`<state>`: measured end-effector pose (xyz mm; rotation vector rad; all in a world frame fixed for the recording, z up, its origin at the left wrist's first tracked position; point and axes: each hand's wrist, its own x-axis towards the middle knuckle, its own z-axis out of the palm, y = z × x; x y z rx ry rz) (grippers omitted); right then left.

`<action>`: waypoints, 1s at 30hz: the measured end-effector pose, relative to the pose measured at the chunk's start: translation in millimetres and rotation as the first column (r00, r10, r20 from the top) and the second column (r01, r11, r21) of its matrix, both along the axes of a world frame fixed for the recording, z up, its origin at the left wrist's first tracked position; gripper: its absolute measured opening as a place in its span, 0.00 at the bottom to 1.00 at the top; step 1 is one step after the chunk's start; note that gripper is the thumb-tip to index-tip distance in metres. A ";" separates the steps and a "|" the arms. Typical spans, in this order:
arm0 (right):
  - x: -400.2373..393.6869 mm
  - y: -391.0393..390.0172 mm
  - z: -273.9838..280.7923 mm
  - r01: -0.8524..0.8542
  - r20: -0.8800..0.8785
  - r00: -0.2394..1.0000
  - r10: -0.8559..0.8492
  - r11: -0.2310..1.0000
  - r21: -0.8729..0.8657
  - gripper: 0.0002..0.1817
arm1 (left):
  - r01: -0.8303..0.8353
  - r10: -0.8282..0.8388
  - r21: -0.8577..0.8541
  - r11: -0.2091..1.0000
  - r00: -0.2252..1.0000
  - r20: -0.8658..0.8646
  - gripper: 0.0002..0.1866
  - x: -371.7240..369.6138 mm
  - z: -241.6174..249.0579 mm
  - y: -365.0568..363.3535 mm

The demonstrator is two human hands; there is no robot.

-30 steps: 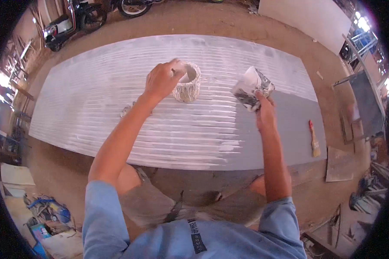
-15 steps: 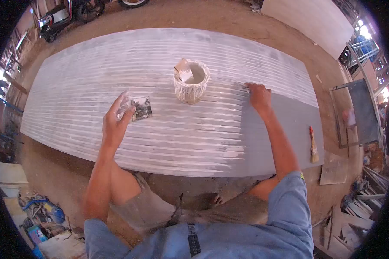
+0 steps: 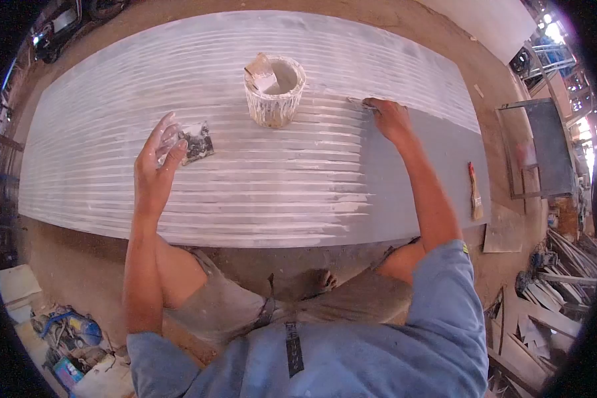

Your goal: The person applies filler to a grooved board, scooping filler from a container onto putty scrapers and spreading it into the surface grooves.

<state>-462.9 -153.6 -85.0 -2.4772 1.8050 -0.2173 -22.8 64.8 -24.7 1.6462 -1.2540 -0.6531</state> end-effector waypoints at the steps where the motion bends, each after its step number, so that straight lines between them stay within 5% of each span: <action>1: 3.3 3.1 4.1 -0.002 0.000 1.000 0.002 1.000 0.003 0.21 | -0.002 0.002 0.003 1.000 1.000 0.000 0.28 2.2 -2.5 1.3; 4: 5.7 15.8 9.5 0.059 -0.118 0.992 -0.051 0.996 0.062 0.20 | 0.015 -0.015 -0.028 0.999 1.000 -0.007 0.28 14.2 -9.4 2.0; 30: -33.5 149.9 9.3 -0.113 0.008 0.994 0.113 0.993 0.043 0.25 | 0.106 -0.113 -0.073 0.992 0.989 -0.096 0.28 3.7 -11.2 7.6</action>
